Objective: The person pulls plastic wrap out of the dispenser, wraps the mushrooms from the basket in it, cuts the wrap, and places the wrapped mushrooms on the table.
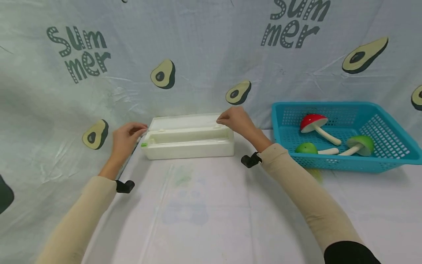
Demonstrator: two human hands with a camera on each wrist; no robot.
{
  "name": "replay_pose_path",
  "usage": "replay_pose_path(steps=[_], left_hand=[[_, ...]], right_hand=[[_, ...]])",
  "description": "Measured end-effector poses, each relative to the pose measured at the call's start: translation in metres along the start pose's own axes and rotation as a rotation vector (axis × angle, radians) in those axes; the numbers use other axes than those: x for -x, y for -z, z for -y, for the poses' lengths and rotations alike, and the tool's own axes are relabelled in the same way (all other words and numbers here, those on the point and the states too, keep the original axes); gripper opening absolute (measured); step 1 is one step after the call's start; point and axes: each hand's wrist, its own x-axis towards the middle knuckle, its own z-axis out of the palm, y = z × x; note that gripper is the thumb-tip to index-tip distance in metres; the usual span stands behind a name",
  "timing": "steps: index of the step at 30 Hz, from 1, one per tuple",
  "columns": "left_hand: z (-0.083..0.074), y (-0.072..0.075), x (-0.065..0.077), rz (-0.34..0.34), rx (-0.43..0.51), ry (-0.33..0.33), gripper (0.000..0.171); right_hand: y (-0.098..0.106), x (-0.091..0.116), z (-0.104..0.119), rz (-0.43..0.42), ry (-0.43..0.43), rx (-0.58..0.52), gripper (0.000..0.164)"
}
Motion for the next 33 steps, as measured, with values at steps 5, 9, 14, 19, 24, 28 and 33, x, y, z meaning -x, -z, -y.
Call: replay_pose_path(steps=[5, 9, 14, 19, 24, 28, 33], left_hand=[[-0.001, -0.008, -0.01, -0.027, -0.072, 0.061, 0.018], [-0.003, -0.011, -0.018, -0.017, -0.083, 0.113, 0.019], [-0.005, -0.015, -0.031, -0.013, -0.077, 0.17, 0.023], [-0.009, -0.017, -0.049, -0.056, -0.068, 0.187, 0.024], [-0.018, -0.017, -0.067, -0.085, -0.022, 0.177, 0.02], [-0.027, -0.012, -0.076, -0.09, 0.017, 0.185, 0.02], [-0.034, 0.004, -0.079, -0.082, 0.095, 0.209, 0.019]], right_hand=[[0.007, -0.017, -0.001, 0.0, -0.026, -0.006, 0.025], [0.009, -0.025, -0.001, -0.04, -0.026, -0.025, 0.024], [0.015, -0.032, 0.001, -0.082, 0.0, -0.027, 0.023], [0.028, -0.038, 0.006, -0.111, 0.029, -0.024, 0.023], [0.043, -0.043, 0.008, -0.111, 0.036, 0.001, 0.025], [0.053, -0.046, 0.012, -0.086, 0.036, -0.034, 0.027], [0.063, -0.046, 0.02, -0.096, 0.08, -0.052, 0.027]])
